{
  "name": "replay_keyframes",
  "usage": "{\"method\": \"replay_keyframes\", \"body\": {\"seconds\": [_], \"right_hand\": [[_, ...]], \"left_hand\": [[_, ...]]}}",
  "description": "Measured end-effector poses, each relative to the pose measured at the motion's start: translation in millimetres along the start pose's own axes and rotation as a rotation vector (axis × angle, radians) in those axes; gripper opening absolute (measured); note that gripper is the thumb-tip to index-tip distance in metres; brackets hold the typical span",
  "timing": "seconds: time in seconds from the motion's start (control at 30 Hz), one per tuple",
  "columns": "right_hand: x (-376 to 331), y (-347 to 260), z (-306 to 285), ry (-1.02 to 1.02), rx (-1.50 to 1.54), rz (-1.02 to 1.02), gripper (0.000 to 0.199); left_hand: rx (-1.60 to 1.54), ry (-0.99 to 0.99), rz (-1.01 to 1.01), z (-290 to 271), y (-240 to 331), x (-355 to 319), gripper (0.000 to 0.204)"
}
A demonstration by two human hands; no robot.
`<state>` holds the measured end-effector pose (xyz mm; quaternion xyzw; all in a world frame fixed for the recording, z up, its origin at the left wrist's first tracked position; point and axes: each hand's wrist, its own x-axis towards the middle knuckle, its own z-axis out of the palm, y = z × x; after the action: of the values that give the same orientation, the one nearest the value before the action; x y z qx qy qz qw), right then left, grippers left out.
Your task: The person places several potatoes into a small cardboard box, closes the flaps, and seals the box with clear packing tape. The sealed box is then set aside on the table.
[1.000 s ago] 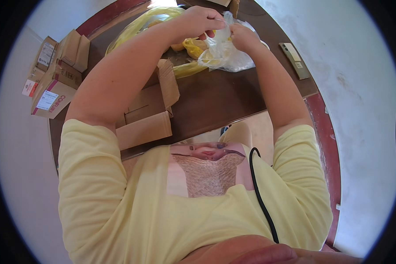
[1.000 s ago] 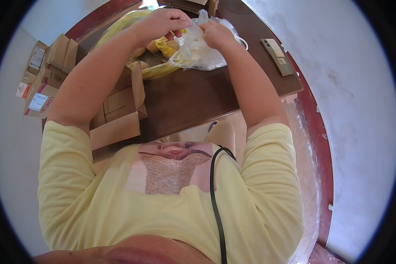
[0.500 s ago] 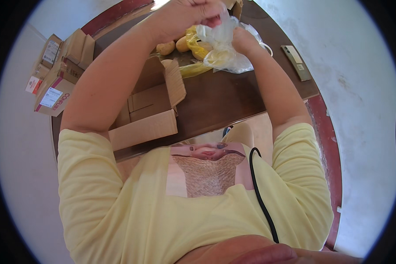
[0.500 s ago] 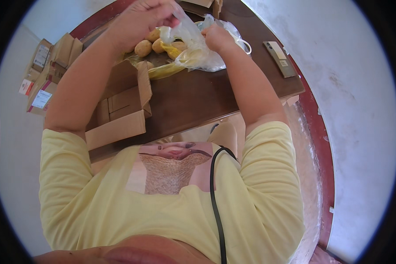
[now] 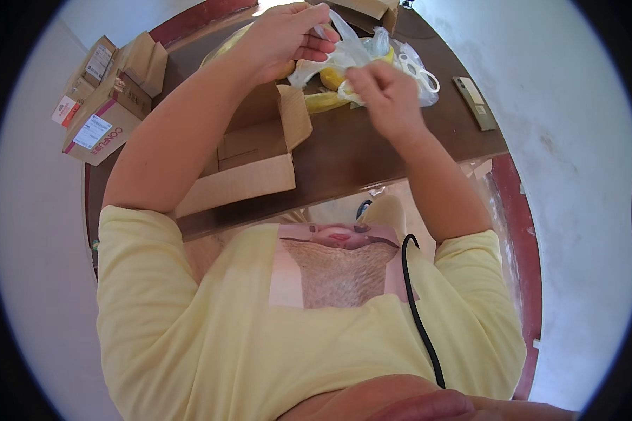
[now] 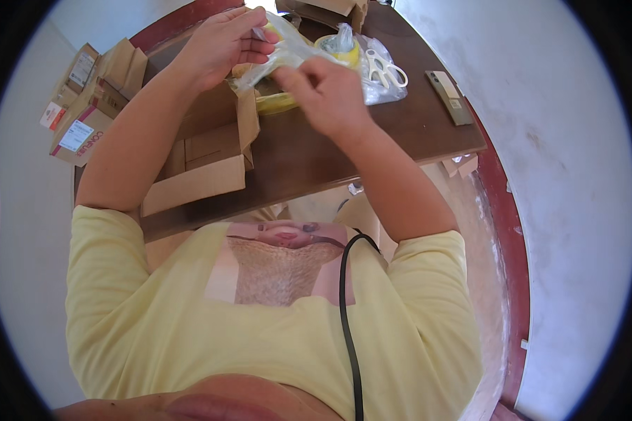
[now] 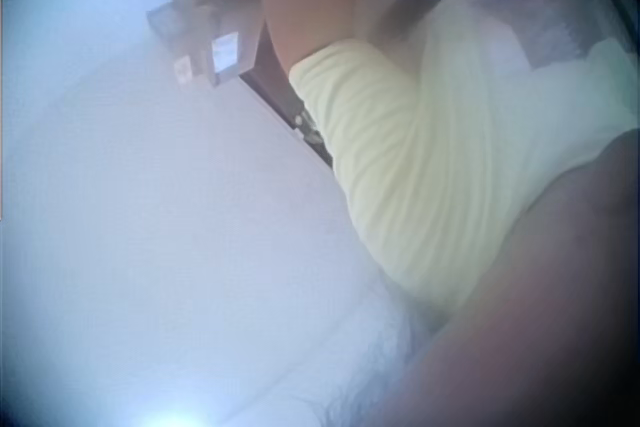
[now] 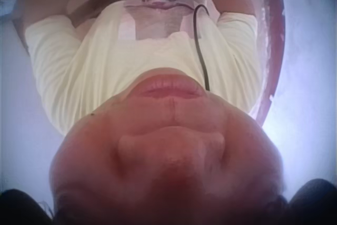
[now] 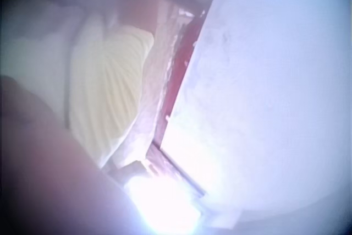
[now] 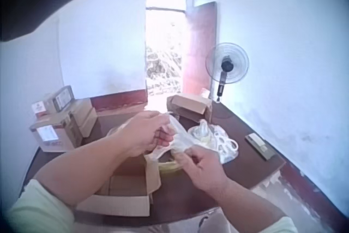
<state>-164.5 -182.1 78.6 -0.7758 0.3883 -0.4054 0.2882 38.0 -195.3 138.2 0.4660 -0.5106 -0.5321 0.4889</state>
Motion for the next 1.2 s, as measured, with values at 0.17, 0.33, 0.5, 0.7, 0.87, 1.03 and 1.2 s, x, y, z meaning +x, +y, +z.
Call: {"method": "replay_keyframes", "body": {"seconds": [0.17,0.33,0.5,0.7,0.87,1.03,1.2], "right_hand": [[-8,-7,25,-0.147,0.577,0.357,0.053],[-19,-14,27,-0.253,0.626,0.394,0.053],[-43,-23,20,-0.236,0.676,0.443,0.041],[-95,-59,-23,0.162,0.538,-0.266,0.04],[-64,-20,-37,-0.087,0.75,-0.097,0.055],[-72,6,-17,-0.322,1.113,0.095,0.048],[-89,-26,11,-0.531,0.87,-0.007,0.051]], "left_hand": [[-0.152,-0.155,0.0,33,13,-30,0.023],[-0.227,-0.187,-0.012,44,17,-52,0.024],[-0.223,-0.247,0.048,41,29,-62,0.022],[0.28,-0.354,0.138,48,25,-76,0.018],[0.26,-0.635,0.181,62,11,-78,0.017],[0.162,-0.751,0.173,50,7,-94,0.016],[-0.004,-0.861,0.17,35,22,-110,0.011]]}}
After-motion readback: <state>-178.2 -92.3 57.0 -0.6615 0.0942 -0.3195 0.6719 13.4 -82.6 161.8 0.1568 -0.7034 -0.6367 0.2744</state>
